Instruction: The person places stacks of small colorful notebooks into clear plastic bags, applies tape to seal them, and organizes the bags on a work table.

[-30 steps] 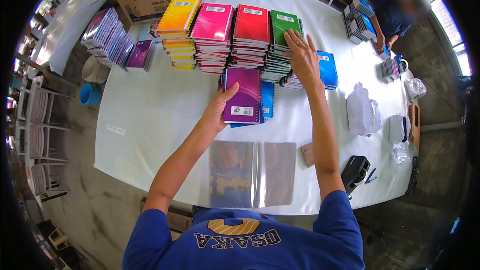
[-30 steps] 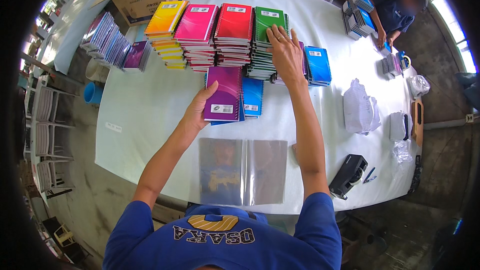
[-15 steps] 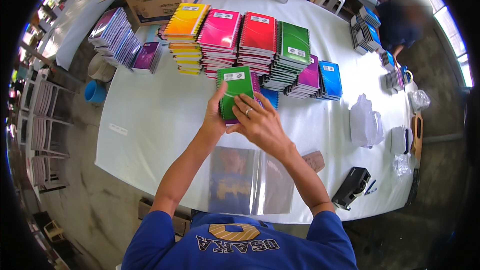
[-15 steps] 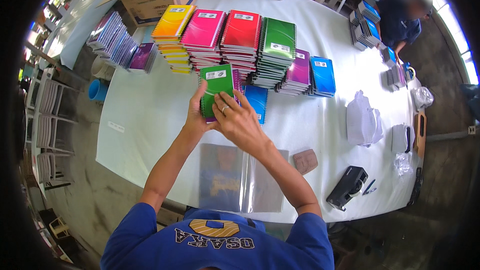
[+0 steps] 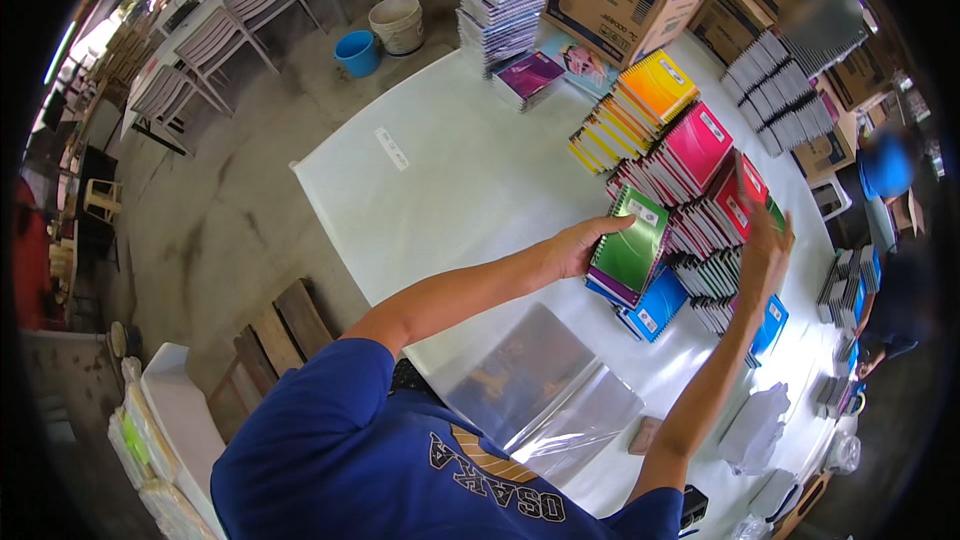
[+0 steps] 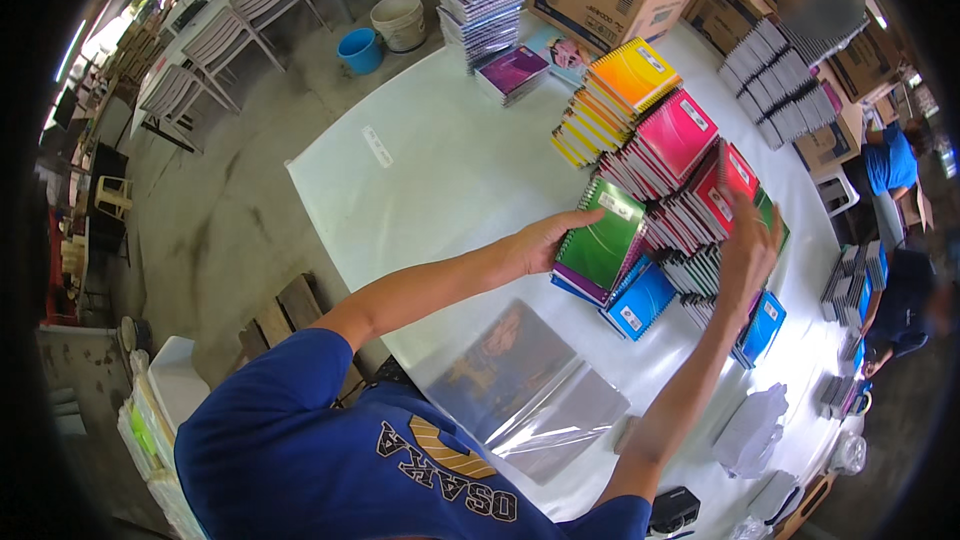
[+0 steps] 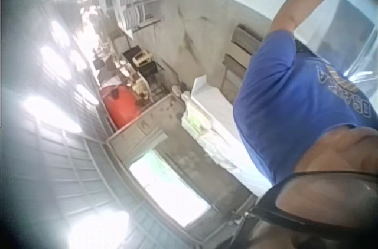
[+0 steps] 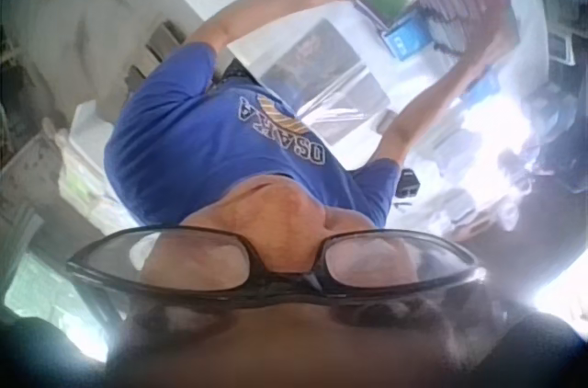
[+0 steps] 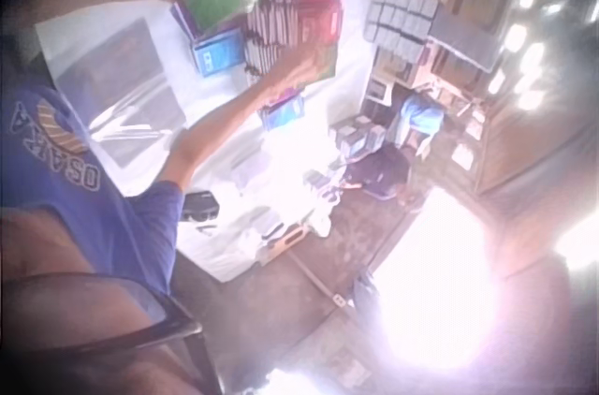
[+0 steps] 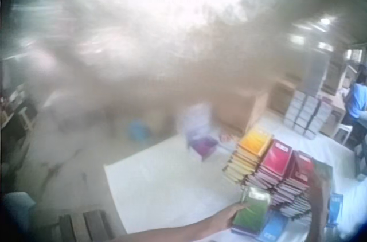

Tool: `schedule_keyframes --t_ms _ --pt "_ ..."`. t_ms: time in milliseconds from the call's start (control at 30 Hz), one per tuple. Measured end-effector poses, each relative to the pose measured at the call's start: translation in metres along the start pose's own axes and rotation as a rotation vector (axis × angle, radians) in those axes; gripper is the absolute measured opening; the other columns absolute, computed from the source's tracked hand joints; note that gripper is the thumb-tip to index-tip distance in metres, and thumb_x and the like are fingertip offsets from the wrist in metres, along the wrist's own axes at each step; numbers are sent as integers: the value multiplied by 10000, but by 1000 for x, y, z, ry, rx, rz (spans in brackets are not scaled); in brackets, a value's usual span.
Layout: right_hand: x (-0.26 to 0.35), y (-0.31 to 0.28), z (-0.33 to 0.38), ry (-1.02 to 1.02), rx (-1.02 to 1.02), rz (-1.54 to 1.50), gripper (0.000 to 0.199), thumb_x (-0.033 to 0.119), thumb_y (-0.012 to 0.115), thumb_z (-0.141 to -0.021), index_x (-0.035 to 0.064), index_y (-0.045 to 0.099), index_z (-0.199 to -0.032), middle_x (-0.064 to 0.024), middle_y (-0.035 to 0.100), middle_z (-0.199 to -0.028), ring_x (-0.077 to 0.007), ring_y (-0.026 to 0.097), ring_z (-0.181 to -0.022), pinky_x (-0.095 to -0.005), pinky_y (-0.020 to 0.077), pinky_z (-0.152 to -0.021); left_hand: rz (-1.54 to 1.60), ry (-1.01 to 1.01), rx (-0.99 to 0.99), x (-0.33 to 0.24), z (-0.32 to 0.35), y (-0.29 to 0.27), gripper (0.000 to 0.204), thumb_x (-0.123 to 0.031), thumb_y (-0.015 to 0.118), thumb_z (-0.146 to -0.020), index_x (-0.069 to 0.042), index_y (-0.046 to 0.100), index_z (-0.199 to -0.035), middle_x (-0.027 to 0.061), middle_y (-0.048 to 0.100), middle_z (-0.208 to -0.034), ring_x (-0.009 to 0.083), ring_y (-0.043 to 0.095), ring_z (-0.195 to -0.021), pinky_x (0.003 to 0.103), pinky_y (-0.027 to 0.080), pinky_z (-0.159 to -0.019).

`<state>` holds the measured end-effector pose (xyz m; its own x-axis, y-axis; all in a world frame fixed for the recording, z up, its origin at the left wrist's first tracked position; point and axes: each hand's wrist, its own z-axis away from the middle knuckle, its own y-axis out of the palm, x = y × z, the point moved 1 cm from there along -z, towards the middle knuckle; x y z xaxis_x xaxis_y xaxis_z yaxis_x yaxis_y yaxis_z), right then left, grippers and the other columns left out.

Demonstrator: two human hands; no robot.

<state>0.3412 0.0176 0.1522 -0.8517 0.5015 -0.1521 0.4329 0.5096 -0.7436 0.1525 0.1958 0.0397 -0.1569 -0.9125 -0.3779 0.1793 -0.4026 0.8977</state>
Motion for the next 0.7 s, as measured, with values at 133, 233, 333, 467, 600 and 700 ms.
schedule_keyframes --t_ms 133,233,333,467,600,700 --pt "16 -77 -26 49 -66 -755 190 7 553 -807 16 673 -954 -105 703 -944 -265 620 -991 -508 315 -1107 -75 -15 70 -2 6 5 671 -547 569 -900 -73 458 -1361 120 544 -1330 209 557 -1181 371 462 -1002" --pt "32 -70 -37 -217 225 -1260 215 221 614 -770 22 672 -824 -138 699 -961 -352 539 -1128 -552 294 -1094 -46 -7 78 -7 13 8 682 -574 538 -904 -88 448 -1374 114 530 -1346 193 542 -1195 356 448 -1017" --pt "68 -37 -44 -104 524 -1148 284 -128 555 -657 25 704 -844 -94 700 -1023 -309 538 -1140 -422 400 -1031 -47 56 133 -9 17 8 665 -542 543 -914 -88 429 -1387 109 511 -1362 177 528 -1207 345 452 -1014" --pt "74 7 -37 -75 502 -1056 406 -153 546 -743 63 720 -1039 -79 638 -1218 -275 517 -1214 -403 437 -993 -61 28 55 -15 31 -16 447 -257 609 -911 -14 516 -1275 130 627 -1183 207 629 -1050 364 519 -925" --pt "72 38 -54 81 63 -357 421 74 649 -841 83 599 -1259 -135 537 -1357 -271 510 -1257 -443 346 -1095 29 -23 -34 -52 56 -11 432 -249 638 -884 11 541 -1216 147 660 -1102 230 667 -964 378 542 -877" --pt "73 66 -39 101 135 -54 483 163 685 -817 34 573 -1269 -161 559 -1321 -292 542 -1220 -455 307 -1117 -19 62 -151 -59 48 -20 470 -278 681 -872 -7 537 -1228 134 651 -1131 230 654 -997 391 538 -887"
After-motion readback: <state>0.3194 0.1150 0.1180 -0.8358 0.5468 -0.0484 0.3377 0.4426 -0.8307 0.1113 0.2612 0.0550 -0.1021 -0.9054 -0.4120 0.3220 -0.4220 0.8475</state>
